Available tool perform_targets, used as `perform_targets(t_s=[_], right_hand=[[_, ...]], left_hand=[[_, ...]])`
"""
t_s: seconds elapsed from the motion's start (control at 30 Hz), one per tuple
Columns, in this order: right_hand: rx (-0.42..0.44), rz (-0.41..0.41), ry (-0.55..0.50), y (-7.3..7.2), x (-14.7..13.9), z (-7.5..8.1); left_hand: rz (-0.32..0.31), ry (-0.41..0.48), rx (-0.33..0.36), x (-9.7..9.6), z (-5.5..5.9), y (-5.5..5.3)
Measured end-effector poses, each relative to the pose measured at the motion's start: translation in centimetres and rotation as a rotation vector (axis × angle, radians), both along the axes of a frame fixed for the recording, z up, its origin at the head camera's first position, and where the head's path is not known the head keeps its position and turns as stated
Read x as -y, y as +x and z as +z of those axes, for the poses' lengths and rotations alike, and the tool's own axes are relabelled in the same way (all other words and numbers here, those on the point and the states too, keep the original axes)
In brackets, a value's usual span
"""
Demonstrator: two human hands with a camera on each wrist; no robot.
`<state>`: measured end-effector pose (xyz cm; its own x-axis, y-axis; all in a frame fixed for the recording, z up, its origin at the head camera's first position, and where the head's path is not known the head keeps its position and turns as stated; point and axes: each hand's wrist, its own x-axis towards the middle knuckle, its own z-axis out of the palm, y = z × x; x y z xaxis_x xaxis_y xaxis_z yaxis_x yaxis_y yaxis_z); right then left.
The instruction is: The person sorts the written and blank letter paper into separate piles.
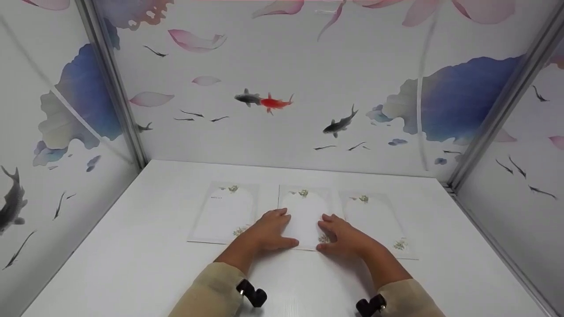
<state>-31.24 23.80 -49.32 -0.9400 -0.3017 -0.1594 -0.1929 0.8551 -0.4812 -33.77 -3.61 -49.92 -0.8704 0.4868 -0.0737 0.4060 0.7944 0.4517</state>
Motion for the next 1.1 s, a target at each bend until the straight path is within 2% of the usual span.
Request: perform_targets(t_s=[0.2,0.6,0.7,0.87,1.1], right_hand=[[-0.004,0.011,-0.002,0.03,0.02,-0.1],[-0.038,0.02,-0.052,-0.25,-0.35,-0.13],[-0.062,-0.007,-0.09,-0.39,-0.46,-0.28],[-0.078,-0.099,-0.137,-0.44,-0.4,-0.4],[-0.117,-0.188,-0.143,-0.43,-0.1,-0.27]], left_hand=[[-0.002,-0.019,-0.002,0.0,0.37,0.23],[0.051,-0.025,-0.008,-0.34,0.33,0.16],[0.055,-0.012,-0.029,-0.33,0.26,-0.06],[0.058,0.041,-0.067,-0.16,0.04,-0.32],[0.074,0.118,-0.097,0.26,-0.03,-0.47]])
